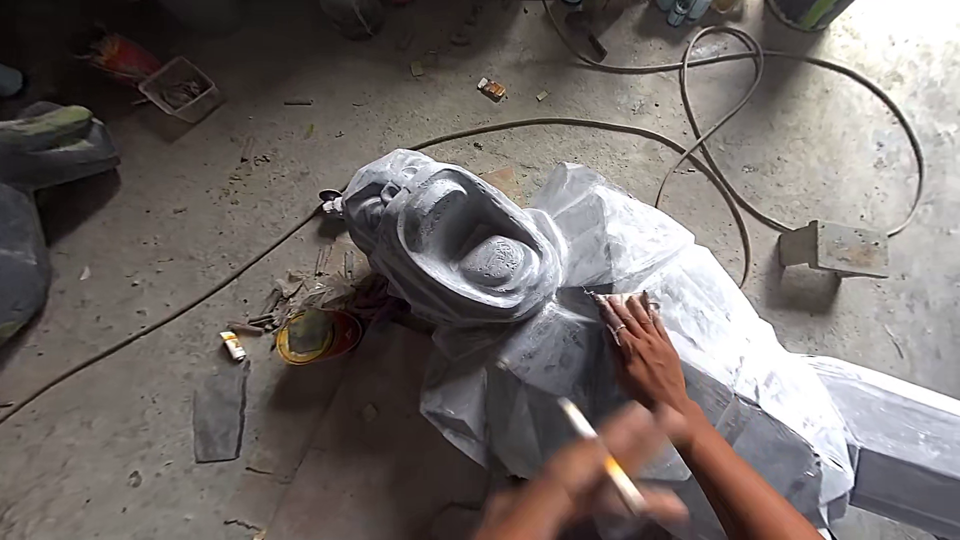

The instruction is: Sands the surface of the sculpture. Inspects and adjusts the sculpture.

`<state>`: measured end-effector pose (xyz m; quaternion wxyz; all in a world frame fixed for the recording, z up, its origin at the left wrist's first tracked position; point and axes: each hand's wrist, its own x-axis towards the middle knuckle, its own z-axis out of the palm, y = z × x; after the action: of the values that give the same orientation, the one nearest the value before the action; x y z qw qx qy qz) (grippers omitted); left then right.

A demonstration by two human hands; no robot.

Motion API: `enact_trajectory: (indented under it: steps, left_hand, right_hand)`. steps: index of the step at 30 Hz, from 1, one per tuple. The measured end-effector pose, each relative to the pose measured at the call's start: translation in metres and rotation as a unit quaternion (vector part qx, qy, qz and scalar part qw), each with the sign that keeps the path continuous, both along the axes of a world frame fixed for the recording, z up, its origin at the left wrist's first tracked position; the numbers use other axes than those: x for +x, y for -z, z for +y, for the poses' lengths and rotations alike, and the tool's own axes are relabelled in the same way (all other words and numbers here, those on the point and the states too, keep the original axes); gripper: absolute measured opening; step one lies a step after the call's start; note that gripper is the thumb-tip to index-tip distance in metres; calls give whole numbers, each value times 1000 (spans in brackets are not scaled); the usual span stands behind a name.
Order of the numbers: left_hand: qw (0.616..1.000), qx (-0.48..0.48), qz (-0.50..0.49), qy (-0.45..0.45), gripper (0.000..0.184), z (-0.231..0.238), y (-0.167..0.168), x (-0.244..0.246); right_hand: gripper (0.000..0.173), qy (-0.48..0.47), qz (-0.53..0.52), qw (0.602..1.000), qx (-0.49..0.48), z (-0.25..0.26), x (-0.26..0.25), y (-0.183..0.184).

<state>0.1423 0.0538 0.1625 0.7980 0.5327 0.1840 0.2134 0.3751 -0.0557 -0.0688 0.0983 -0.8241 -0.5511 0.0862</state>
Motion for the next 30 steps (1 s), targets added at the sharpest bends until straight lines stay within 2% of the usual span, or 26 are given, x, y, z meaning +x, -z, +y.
enact_trajectory:
  steps: [1,3,5,6,9,12,14,16,18,21,23,25,27,30]
  left_hand:
    - [997,58,49,-22,61,16,18,3]
    - [970,179,141,-81,59,72,58,3]
    - [926,274,221,-139,64,149,92,3]
    - [896,320,258,-166,67,188,108,7]
    - [814,429,327,-215,81,285,151,39]
    - [775,479,350,-218,97,336,187,75]
    - [762,473,390,-207,102,347,207,89]
    - [767,450,417,-185,105,349,222,95]
    - [760,450,439,-166,103,351,234,91]
    - [744,468,455,-141,98,357,241,94]
    - [740,480,459,-106,98,361,241,90]
    - [735,502,452,-68,98,364,237,92]
    - [730,498,464,-61,99,360,236,94]
    - [719,488,489,-77,104,359,232,95]
  right_hand:
    - [53,-21,12,1000,-6,-9,6,-6]
    - [51,-3,25,999,24,-53,11,-12]
    - [51,47,3,999,26,-90,8,-13]
    - [52,58,-10,998,18,-91,7,-12]
    - [51,31,-24,999,18,-45,8,0]
    - [53,-32,-7,999,-7,-9,16,0]
    - [52,-50,18,999,-8,-40,25,-8]
    - [49,-17,16,1000,13,-94,27,-11]
    - [50,2,-14,1000,9,-115,22,-10]
    - [52,-14,-47,999,-5,-67,18,0]
    - [53,-44,-32,998,-17,-16,14,5]
    - [52,-100,-1,995,-23,3,23,3]
    - [53,-128,40,991,-24,-32,40,-9]
    - [50,-91,42,995,-15,-111,52,-14]
